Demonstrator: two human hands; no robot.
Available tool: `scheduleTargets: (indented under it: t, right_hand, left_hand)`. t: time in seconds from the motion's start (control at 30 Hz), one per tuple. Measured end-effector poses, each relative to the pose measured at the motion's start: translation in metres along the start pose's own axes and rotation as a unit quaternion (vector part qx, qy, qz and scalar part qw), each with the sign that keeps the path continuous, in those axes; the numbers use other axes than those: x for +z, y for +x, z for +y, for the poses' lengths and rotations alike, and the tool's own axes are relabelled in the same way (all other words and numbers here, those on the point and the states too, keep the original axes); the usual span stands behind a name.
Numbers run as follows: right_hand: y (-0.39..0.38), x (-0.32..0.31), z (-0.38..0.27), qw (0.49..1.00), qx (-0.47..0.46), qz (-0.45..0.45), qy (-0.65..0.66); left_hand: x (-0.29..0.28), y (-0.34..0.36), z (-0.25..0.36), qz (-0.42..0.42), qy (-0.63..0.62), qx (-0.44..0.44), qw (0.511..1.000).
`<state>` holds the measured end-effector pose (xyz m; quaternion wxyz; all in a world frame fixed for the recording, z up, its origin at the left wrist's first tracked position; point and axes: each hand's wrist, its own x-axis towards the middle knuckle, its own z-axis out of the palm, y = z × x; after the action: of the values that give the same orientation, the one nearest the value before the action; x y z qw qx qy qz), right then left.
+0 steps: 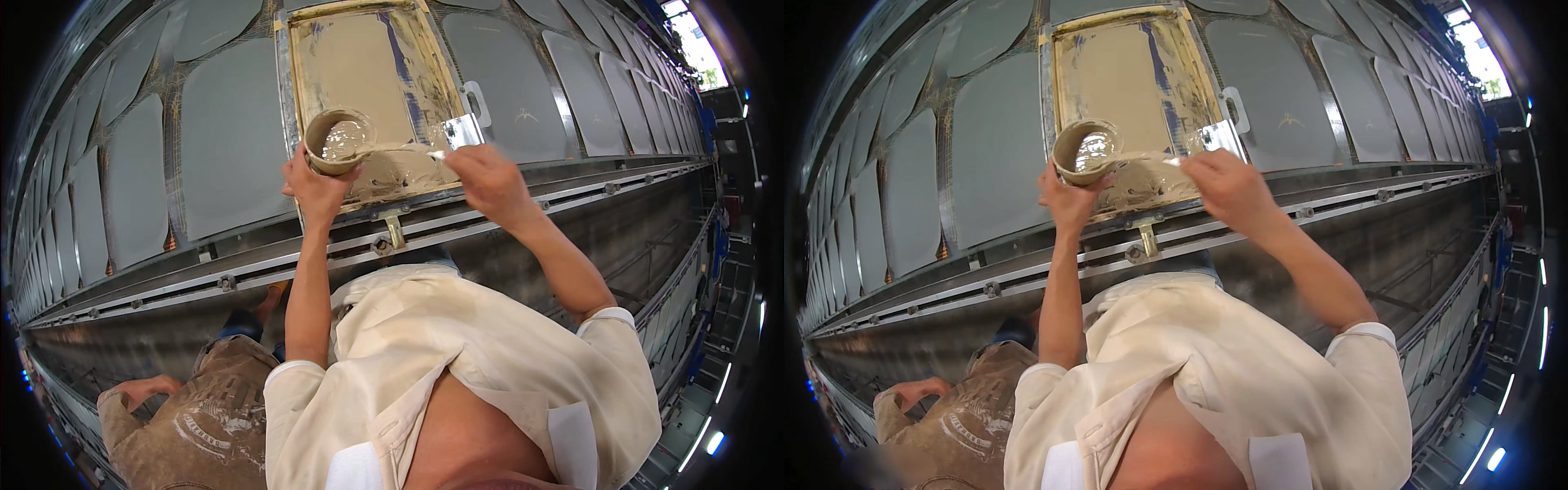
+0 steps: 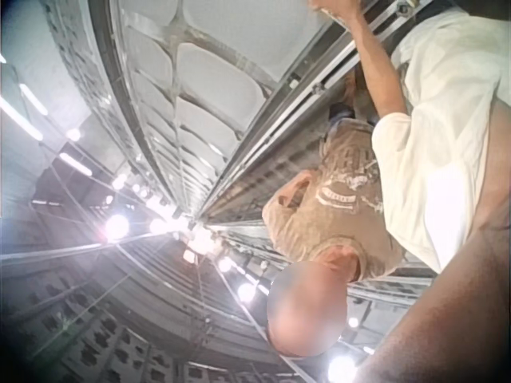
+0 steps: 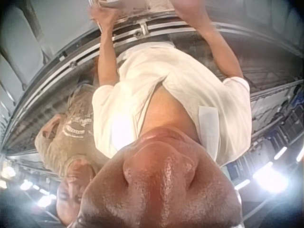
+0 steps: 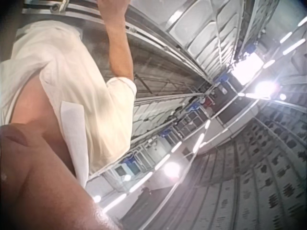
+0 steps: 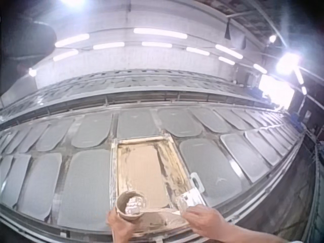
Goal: The person pours a beige paste into a screen printing frame and uses a squeegee to spread the paste evenly across the mesh. They repeatedly pull the squeegee across the screen to coat the stencil area.
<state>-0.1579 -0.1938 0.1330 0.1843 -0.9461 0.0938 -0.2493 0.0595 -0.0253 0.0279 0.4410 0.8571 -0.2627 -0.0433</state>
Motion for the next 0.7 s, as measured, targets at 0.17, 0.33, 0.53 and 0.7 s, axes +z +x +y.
scheduleTargets:
  t: [0.17,0.33,0.53,0.7]
  right_hand:
    - [-0.026,-0.010,0.031,0.945,0.316,0.017,0.086]
    - [-0.093,0.032,0.070,0.914,0.402,0.046,0.025]
    - [-0.103,0.082,0.074,0.923,0.384,0.039,-0.009]
    - [-0.073,0.117,0.071,0.940,0.340,-0.029,0.020]
  left_hand:
    - [-0.014,0.008,-0.015,0.011,-0.016,0.023,1.000]
    - [-0.026,0.007,-0.024,0.018,-0.009,0.029,0.999]
    - [-0.032,0.005,-0.028,-0.001,0.016,0.025,1.000]
    - [-0.034,0.003,-0.026,0.008,0.017,0.047,0.999]
